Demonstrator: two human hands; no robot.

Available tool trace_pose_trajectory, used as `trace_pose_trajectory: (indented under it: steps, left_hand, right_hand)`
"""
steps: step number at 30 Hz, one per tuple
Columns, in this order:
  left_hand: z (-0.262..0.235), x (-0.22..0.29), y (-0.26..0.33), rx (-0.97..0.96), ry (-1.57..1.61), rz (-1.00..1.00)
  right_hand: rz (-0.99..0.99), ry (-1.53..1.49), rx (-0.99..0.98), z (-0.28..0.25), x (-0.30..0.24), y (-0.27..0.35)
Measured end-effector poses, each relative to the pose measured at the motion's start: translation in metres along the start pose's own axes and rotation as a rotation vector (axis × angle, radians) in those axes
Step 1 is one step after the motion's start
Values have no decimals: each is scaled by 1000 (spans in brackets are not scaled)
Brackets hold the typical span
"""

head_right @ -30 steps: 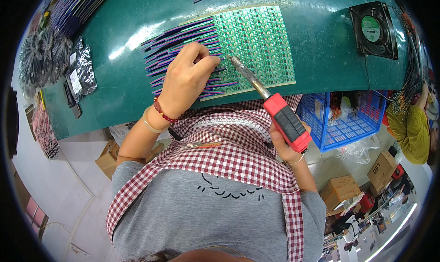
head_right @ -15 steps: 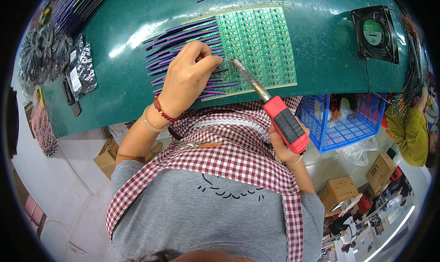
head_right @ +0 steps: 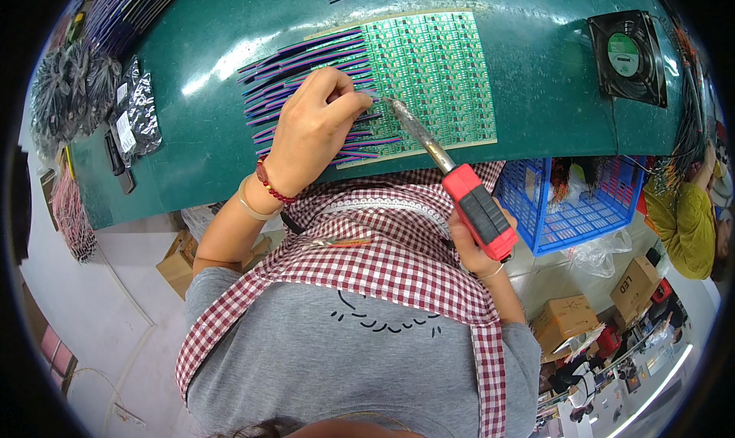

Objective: The person solders ribbon cable wires onto a circuit board using a soldering iron while aligning the wires by hand.

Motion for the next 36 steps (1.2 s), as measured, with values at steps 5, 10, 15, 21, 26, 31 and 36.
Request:
trace_pose_trajectory:
  steps: [5,10,15,21,26,31,36]
  left_hand:
    - [-2,-1,1,-11,-13,13]
    - [-2,-1,1,-15,-17,14]
    - [-2,-2,1,-16,7,12]
    - [-3,-3,1,-11,10,2]
    - [-3,-3,1,-8,0,14]
    - [-3,-3,1,-8,0,3]
    - [-2,-4,1,-17,-4,7]
  right_hand:
    - [100,-178,-23,0,-4,1]
    - [70,-75,-50,1,-1,1]
    - [63,-68,-30,1,-9,0]
    - [105,-130,-135,-1,-7,3]
    - [79,-110,-19,3,-4,4]
    - [66,-95,-16,3,-1,3]
    - [74,-181,34,5,-12,0]
Point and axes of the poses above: each hand's wrist, its own y-axis away from the middle knuckle, its own z-axis out of the palm, x = y × z, the point moved 1 cm from there along -y, towards the middle knuckle, and after that the axes turned 1 degree about -z, right-handed, at the moved point
